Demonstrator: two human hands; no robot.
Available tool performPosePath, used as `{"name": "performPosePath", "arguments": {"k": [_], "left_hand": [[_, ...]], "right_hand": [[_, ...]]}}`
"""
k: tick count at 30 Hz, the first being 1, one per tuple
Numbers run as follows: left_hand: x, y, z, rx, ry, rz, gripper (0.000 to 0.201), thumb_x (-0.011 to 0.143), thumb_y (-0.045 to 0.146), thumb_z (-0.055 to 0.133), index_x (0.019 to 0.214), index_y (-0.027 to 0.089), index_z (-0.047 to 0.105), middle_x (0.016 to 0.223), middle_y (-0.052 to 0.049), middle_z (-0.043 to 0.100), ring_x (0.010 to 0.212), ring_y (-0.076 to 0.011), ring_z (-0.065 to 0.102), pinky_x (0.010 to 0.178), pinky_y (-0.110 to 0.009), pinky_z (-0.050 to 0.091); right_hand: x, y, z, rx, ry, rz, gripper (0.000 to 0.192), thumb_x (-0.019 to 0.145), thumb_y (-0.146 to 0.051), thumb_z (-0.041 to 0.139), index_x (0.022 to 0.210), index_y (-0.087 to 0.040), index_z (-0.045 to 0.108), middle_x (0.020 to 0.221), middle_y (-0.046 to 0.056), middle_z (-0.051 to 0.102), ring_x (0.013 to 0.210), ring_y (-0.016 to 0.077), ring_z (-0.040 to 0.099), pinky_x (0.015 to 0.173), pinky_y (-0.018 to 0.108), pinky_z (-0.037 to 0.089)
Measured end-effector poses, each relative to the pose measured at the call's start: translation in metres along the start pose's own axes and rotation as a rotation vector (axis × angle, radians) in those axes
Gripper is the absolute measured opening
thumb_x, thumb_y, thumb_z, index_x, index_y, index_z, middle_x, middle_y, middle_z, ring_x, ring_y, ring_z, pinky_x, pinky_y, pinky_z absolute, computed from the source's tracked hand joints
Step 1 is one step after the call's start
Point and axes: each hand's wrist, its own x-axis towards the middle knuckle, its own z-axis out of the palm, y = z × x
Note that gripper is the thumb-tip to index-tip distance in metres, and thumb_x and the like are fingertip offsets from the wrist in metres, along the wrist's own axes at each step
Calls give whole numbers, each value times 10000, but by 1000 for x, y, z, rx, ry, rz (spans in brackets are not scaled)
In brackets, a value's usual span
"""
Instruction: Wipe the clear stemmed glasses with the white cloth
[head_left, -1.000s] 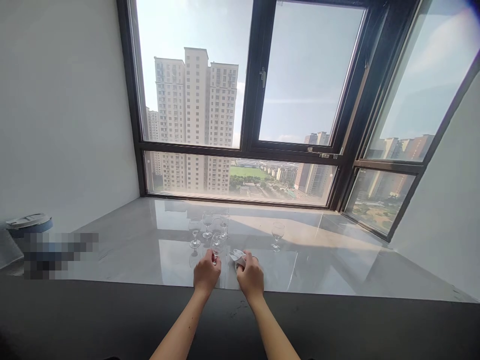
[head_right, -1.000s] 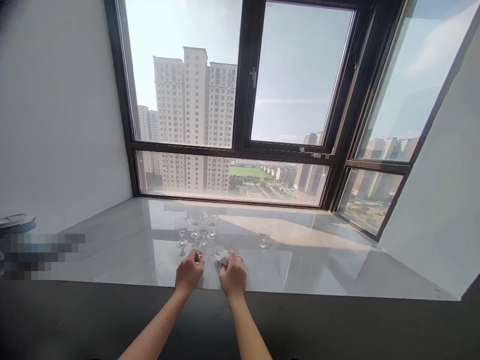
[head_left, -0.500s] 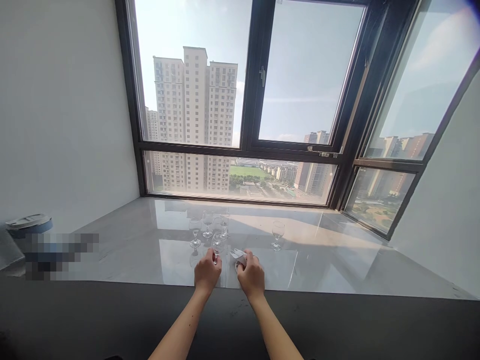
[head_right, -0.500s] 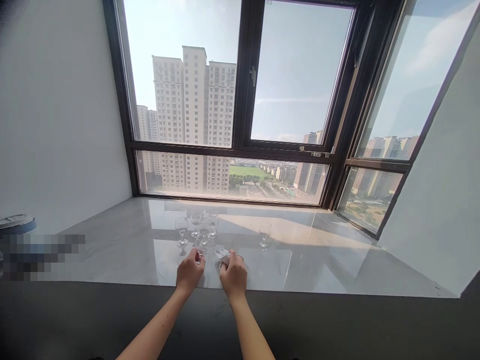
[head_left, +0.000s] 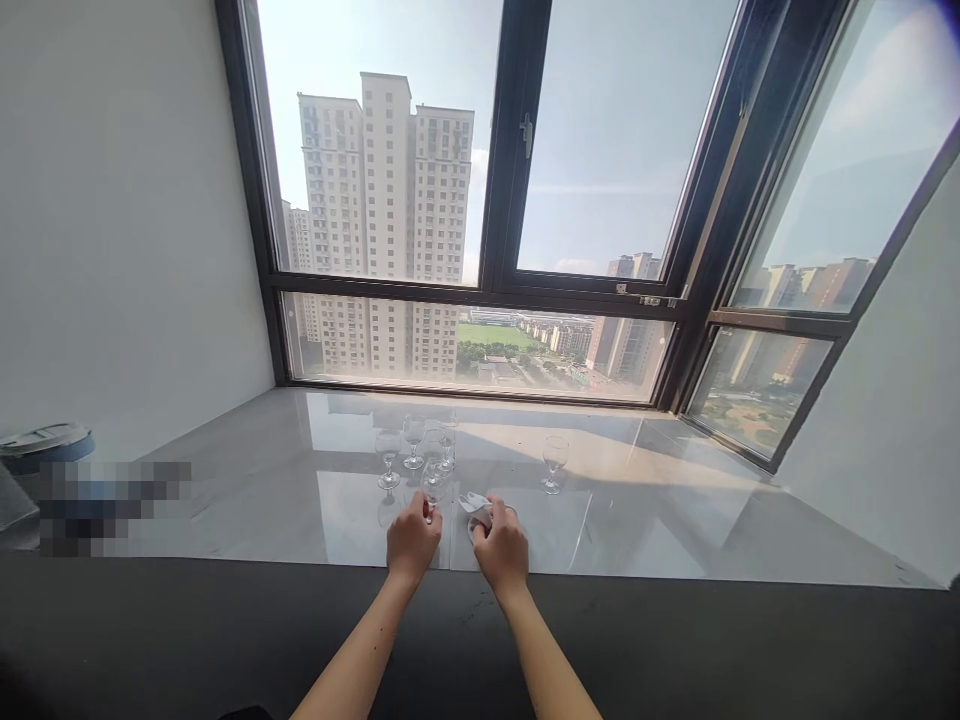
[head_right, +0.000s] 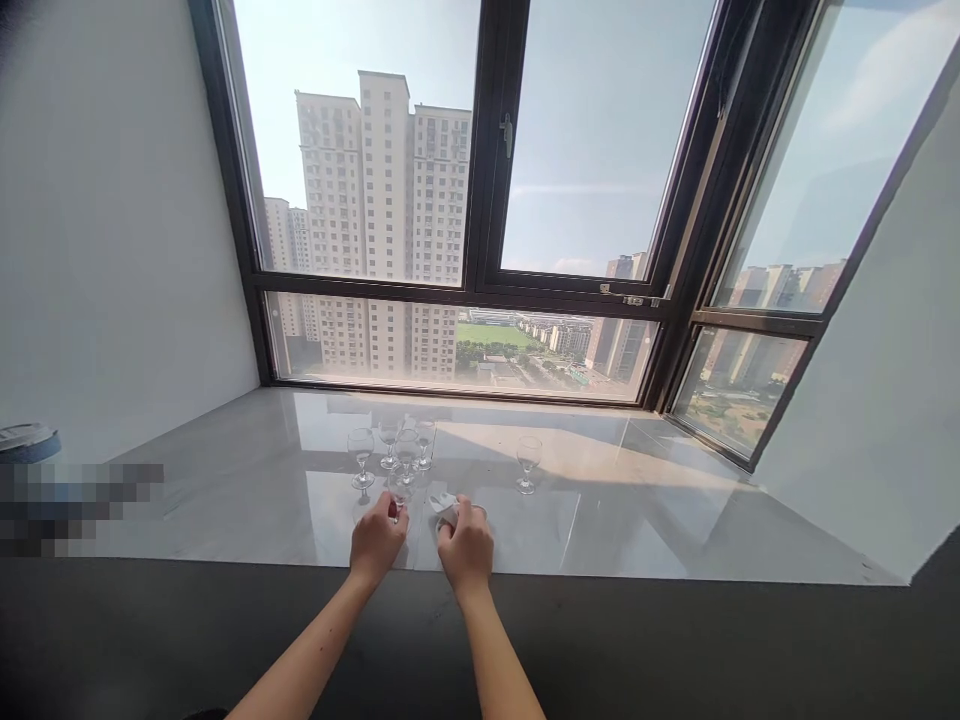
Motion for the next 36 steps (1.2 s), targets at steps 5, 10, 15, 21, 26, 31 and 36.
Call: {"name": "performPosePath", "arguments": {"k": [5,10,15,21,26,31,36], "left_hand": [[1,-2,2,-3,5,-2,117,867,312,453,900,228,528,789,-23,644,686,-161,594,572,-229,302],[1,-2,3,10,19,-13,107,859,302,470,904,227,530,787,-14,646,706,-162,601,587,-231,310],[1,-1,3,12,20,3,134,866,322,466,908,220,542,783,-21,648,687,-158,599,579,-231,309],[0,-2,2,-11,14,20,156,871,345,455,909,222,544,781,-24,646,654,-151,587,557,-225,292],[-1,-2,4,1,29,25,158,872,345,448,900,218,538,763,-27,627,652,-155,573,553,-227,279],[0,-4,7,13,41,31,149,862,345,461,882,214,529,769,-25,615,678,-157,564,574,-228,286],[0,-4,8,35,49,39,144,859,343,459,852,210,513,740,-18,598,664,-154,549,571,-230,272]], "right_hand": [[0,0,0,26,-16,-3,406,814,-187,473,1217,-233,487,984,59,582,877,207,589,712,264,414],[1,-2,-1,7,-20,22,386,810,-174,469,1191,-227,501,970,59,580,869,205,584,729,269,407],[2,-3,0,-16,-16,28,381,811,-177,474,1189,-217,506,964,61,581,864,201,576,726,265,400],[2,-6,-3,-11,23,16,381,811,-202,481,1191,-195,504,1017,79,584,932,211,557,767,286,405],[3,-9,-6,-105,119,13,412,786,-296,543,1178,-174,511,1158,121,558,1138,282,454,909,378,353],[6,-8,-1,-132,73,50,378,781,-354,563,1118,-185,532,1089,114,582,1073,273,493,850,360,366],[7,-7,0,-112,46,46,312,778,-332,568,1063,-206,540,1012,86,596,1007,246,528,799,319,374]]}}
